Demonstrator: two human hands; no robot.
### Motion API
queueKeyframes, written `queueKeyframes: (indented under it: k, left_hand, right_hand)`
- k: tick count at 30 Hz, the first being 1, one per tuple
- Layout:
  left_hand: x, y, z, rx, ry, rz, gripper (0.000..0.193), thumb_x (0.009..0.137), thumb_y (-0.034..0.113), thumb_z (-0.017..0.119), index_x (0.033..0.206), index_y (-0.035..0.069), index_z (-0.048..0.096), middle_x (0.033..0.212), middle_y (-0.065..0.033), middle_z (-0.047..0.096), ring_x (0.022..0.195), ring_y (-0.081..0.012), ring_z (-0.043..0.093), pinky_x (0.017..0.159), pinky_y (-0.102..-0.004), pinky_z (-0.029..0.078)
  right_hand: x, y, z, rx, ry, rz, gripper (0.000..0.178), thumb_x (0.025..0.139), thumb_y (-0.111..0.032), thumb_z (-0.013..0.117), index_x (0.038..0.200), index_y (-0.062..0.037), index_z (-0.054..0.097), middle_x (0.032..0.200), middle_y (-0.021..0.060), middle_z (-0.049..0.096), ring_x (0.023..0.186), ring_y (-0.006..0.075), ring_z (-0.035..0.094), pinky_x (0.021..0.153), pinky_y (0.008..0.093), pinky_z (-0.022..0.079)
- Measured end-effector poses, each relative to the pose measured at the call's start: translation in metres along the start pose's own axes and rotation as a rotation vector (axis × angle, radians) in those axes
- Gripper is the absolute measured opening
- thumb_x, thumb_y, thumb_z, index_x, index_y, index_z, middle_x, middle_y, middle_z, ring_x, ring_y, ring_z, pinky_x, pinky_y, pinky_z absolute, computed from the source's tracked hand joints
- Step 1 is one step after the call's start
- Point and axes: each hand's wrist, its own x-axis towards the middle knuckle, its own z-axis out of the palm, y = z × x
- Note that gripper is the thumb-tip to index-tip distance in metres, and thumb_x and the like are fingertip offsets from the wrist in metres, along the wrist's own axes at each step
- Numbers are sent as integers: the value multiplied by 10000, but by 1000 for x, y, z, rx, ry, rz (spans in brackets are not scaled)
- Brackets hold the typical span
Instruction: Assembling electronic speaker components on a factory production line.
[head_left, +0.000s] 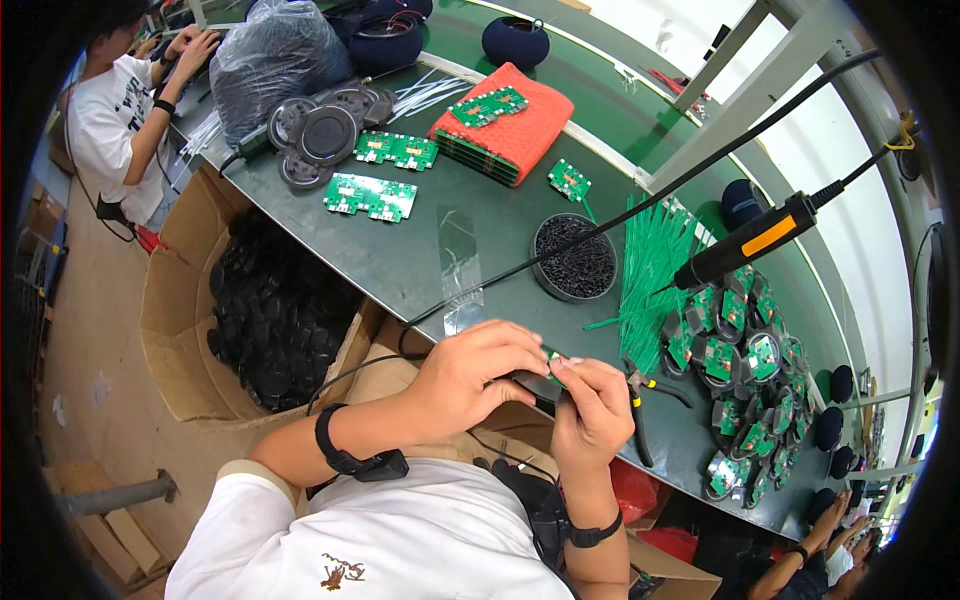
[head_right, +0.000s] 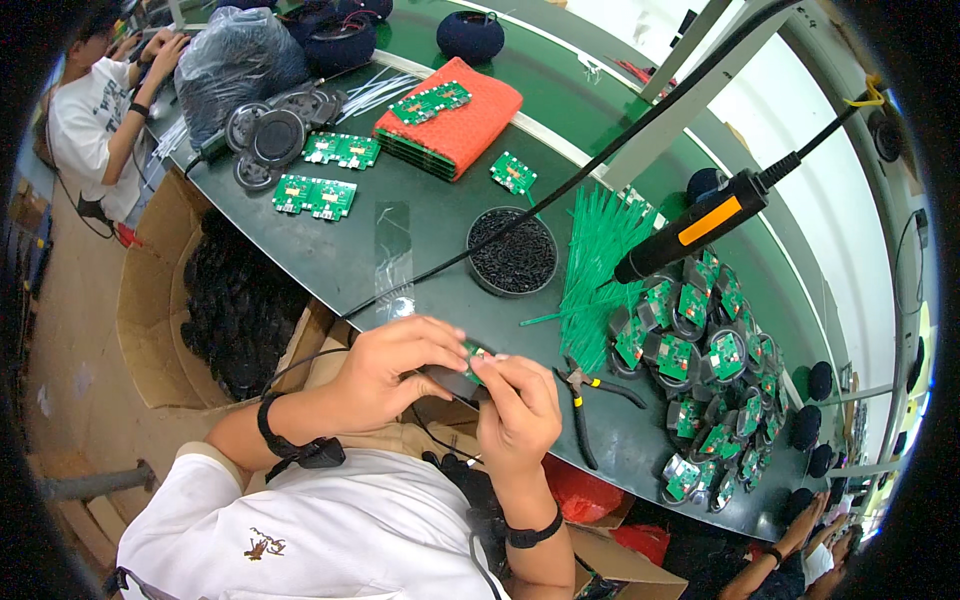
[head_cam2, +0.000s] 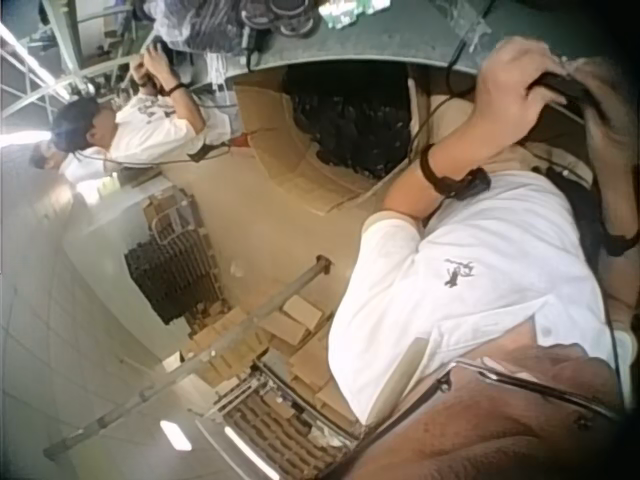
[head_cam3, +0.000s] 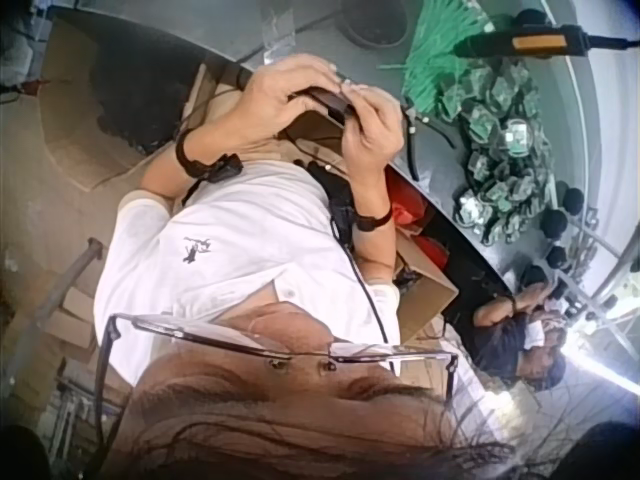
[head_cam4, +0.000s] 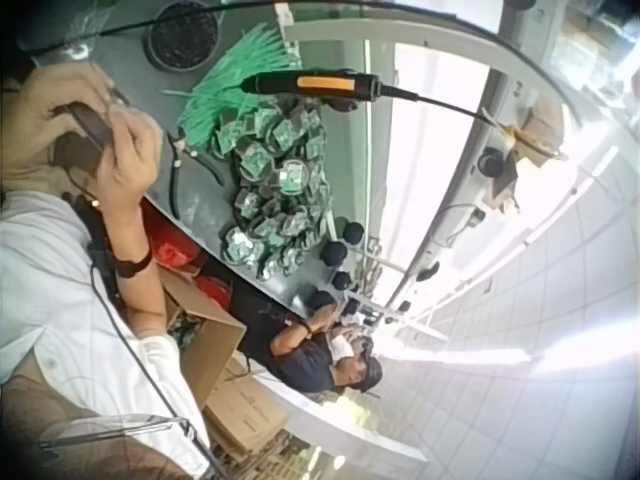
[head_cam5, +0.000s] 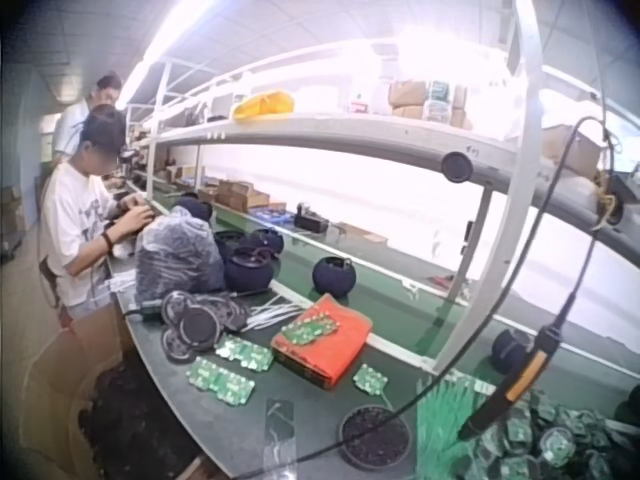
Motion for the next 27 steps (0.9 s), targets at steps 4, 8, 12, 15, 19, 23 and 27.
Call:
queueKeyframes:
  k: [4,8,12,15,19,23,27]
  left_hand:
    - [-14,-16,6,376,-18,154,282,745,114,800,1012,62,728,1095,-81,687,1000,-298,667,846,-392,562]
    - [-18,-5,0,485,-137,135,389,716,239,828,1046,62,723,1159,-84,676,1082,-306,652,889,-398,560]
    - [-9,10,-3,516,-236,111,517,663,348,828,1086,73,714,1147,-81,679,1076,-307,655,889,-390,559]
    - [-7,12,-1,552,-277,75,544,653,377,830,1091,76,717,1149,-82,677,1090,-307,655,896,-385,558]
    - [-7,12,3,582,-248,74,557,638,383,838,1090,80,723,1146,-77,674,1091,-301,656,901,-383,561]
    - [-8,9,3,594,-271,63,570,620,381,851,1084,75,727,1139,-80,670,1085,-305,659,903,-393,565]
    - [-6,9,3,570,-287,48,579,612,379,863,1080,66,725,1145,-93,669,1087,-314,660,903,-406,570]
  right_hand:
    - [-3,-1,-12,-142,-197,-23,478,659,106,707,1105,-64,742,1124,114,659,1028,313,634,871,403,523]
    - [1,-10,-28,25,-350,84,505,703,14,763,1198,-49,689,1201,126,631,1092,349,608,951,429,487]
    - [0,7,-19,-73,-123,214,296,773,-60,804,1049,-23,706,1037,136,661,959,309,624,842,381,500]
    - [3,12,-10,-75,-104,221,276,763,-104,832,973,-26,669,967,120,647,900,309,605,781,391,491]
    - [2,16,-9,-36,-129,262,307,749,-122,847,956,-34,638,935,115,637,871,307,593,763,395,487]
    - [4,18,-11,24,-159,306,329,737,-125,852,970,-29,641,942,115,640,864,306,593,756,396,489]
    - [5,19,-12,62,-191,289,332,735,-117,846,987,-29,648,955,109,646,856,309,602,747,401,491]
